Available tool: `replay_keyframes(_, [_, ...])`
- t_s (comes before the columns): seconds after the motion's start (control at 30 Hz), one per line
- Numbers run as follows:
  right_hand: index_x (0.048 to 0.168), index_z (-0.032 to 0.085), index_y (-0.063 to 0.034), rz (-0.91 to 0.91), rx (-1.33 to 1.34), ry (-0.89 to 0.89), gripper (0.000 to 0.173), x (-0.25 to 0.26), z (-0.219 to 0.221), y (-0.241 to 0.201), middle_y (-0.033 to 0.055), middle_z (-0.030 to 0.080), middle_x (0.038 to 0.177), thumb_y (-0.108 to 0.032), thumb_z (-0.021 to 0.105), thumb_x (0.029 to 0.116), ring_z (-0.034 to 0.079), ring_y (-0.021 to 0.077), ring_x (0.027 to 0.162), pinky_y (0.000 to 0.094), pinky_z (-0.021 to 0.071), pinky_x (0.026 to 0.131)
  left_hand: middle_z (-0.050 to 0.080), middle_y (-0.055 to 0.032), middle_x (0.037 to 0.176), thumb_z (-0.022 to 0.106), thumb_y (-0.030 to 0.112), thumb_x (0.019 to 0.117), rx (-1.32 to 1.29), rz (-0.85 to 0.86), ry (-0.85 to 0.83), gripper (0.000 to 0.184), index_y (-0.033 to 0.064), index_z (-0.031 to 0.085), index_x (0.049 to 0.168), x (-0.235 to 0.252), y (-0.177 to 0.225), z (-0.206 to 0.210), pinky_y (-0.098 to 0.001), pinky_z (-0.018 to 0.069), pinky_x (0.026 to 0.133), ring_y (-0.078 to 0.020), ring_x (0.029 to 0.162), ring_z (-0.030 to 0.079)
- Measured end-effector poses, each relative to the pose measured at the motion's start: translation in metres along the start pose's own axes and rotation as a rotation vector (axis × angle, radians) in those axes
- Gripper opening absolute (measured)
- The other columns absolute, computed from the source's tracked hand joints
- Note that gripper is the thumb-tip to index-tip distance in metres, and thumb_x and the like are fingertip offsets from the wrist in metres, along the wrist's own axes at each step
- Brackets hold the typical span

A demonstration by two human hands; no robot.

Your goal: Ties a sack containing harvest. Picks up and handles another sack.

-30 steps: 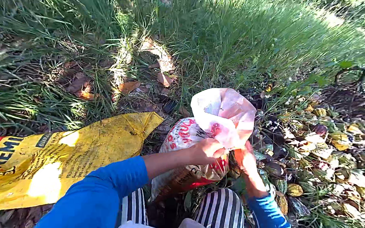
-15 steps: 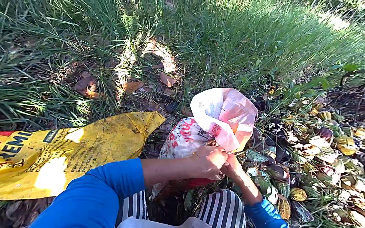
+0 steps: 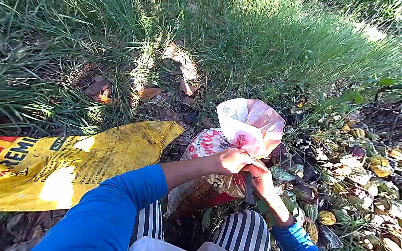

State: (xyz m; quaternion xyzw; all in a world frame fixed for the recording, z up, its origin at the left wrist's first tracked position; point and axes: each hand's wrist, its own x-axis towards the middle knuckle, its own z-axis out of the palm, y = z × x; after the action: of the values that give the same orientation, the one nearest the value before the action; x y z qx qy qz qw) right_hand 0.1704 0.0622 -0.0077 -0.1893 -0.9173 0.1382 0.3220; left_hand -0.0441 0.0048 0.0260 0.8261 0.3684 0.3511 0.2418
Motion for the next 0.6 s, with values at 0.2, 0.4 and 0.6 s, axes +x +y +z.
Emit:
replay_keyframes(0.2, [0.096,0.074,0.0068,0.170,0.298,0.124,0.014,0.006,0.006,-0.002,0.0124,0.075,0.100,-0.005,0.068,0.0910,0.070,0.0103,0.099,0.0248,0.0564,0.093,0.072,-0.0190,0.112,0.055,0.000,0.0986,0.333,-0.137,-0.066,0.023,-0.0014,0.072,0.113,0.004,-0.018,0.007,-0.0514,0.0514,0.096,-0.0347,0.109,0.068])
replay_keyframes(0.4, [0.123,0.060,0.0055,0.361,0.352,0.071,0.032,-0.004,0.004,-0.003,0.0065,0.069,0.118,0.001,0.062,0.0914,0.065,0.0054,0.109,0.0278,0.0557,0.097,0.076,-0.0189,0.097,0.067,-0.001,0.0879,0.239,0.017,0.360,0.011,-0.0044,0.077,0.092,-0.001,-0.034,0.026,-0.0482,0.0568,0.088,-0.0349,0.097,0.072])
replay_keyframes(0.6, [0.136,0.059,0.0058,0.593,0.293,0.117,0.039,-0.007,0.004,0.008,0.0190,0.055,0.144,-0.002,0.058,0.0972,0.057,0.0158,0.128,0.0311,0.0502,0.106,0.074,-0.0233,0.096,0.061,-0.003,0.0937,0.075,0.021,0.300,0.015,-0.0070,0.075,0.096,-0.003,-0.044,0.021,-0.0531,0.0580,0.083,-0.0380,0.091,0.074])
